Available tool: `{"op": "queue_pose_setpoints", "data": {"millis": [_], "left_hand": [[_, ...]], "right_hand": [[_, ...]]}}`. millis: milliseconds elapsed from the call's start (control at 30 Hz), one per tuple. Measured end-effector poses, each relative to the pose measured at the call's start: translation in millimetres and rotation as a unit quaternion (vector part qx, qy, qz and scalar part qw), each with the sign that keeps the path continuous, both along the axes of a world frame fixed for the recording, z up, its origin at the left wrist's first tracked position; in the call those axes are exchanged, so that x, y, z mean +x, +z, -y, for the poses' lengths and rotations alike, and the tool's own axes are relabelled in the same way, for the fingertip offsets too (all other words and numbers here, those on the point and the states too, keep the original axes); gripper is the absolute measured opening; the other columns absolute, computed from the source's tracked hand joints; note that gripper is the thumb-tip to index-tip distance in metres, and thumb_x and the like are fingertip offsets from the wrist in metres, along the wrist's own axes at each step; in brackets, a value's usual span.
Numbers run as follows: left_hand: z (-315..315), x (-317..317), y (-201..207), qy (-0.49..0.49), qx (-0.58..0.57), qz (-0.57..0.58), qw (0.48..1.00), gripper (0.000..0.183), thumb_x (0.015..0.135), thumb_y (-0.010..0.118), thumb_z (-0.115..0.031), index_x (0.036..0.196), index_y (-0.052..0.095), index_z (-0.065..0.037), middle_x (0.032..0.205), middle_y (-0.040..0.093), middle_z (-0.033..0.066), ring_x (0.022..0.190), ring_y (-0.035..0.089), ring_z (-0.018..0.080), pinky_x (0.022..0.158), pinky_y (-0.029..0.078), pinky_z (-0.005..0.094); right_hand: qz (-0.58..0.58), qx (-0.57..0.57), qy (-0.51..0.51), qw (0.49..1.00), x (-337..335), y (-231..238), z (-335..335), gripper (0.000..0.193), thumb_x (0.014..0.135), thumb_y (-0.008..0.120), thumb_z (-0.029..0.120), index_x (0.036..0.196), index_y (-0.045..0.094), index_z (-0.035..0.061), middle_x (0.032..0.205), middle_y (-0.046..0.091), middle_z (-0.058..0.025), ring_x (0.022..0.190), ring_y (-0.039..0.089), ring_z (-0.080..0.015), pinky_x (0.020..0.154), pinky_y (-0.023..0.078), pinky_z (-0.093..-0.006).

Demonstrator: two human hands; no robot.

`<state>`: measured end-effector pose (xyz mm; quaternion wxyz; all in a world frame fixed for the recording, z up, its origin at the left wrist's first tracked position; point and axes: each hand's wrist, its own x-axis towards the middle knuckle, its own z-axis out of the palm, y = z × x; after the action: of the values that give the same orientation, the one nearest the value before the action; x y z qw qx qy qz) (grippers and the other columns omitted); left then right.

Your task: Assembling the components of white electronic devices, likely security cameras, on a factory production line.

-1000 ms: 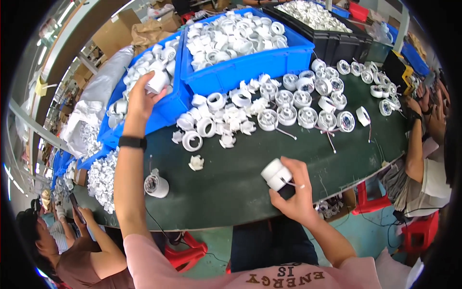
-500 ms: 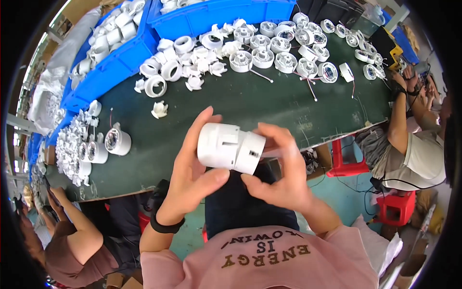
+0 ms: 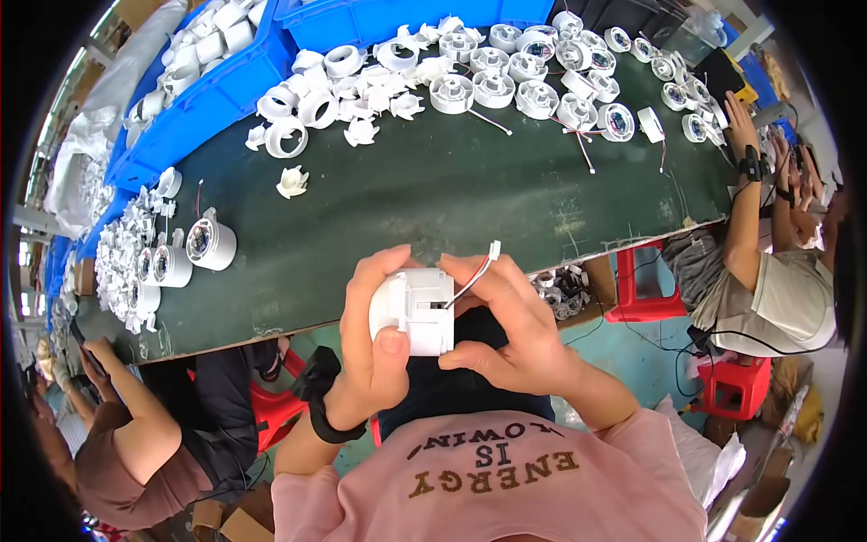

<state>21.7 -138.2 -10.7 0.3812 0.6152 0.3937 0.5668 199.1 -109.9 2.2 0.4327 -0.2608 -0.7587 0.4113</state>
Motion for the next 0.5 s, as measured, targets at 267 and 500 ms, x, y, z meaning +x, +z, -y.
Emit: {"op": "queue_pose_setpoints", "data": {"millis": [267, 500], "left_hand": [[-8, -8, 5, 0.056, -0.074, -0.146, 0.985, 0.056, 0.091, 0.057, -0.016, 0.138, 0.033, 0.002, 0.121, 0.046, 0.014, 0.101, 0.053, 0.0198, 0.087, 0.044, 0.031], [-13, -63, 1, 0.108, -0.28, 0.077, 0.951, 0.054, 0.085, 0.067, -0.015, 0.13, 0.043, 0.0, 0.103, 0.06, 0.0068, 0.09, 0.061, 0.0137, 0.075, 0.05, 0.0241]], "right_hand": [[0.074, 0.036, -0.084, 0.993, -5, -11, -6, 0.069, 0.072, 0.08, 0.011, 0.13, 0.046, -0.0029, 0.115, 0.05, -0.0165, 0.09, 0.057, -0.0235, 0.075, 0.051, -0.0301], [0.228, 0.219, -0.098, 0.944, 15, 5, -88, 0.049, 0.072, 0.072, 0.009, 0.118, 0.055, 0.0023, 0.117, 0.054, -0.0176, 0.107, 0.053, -0.0365, 0.09, 0.046, -0.0433]]}}
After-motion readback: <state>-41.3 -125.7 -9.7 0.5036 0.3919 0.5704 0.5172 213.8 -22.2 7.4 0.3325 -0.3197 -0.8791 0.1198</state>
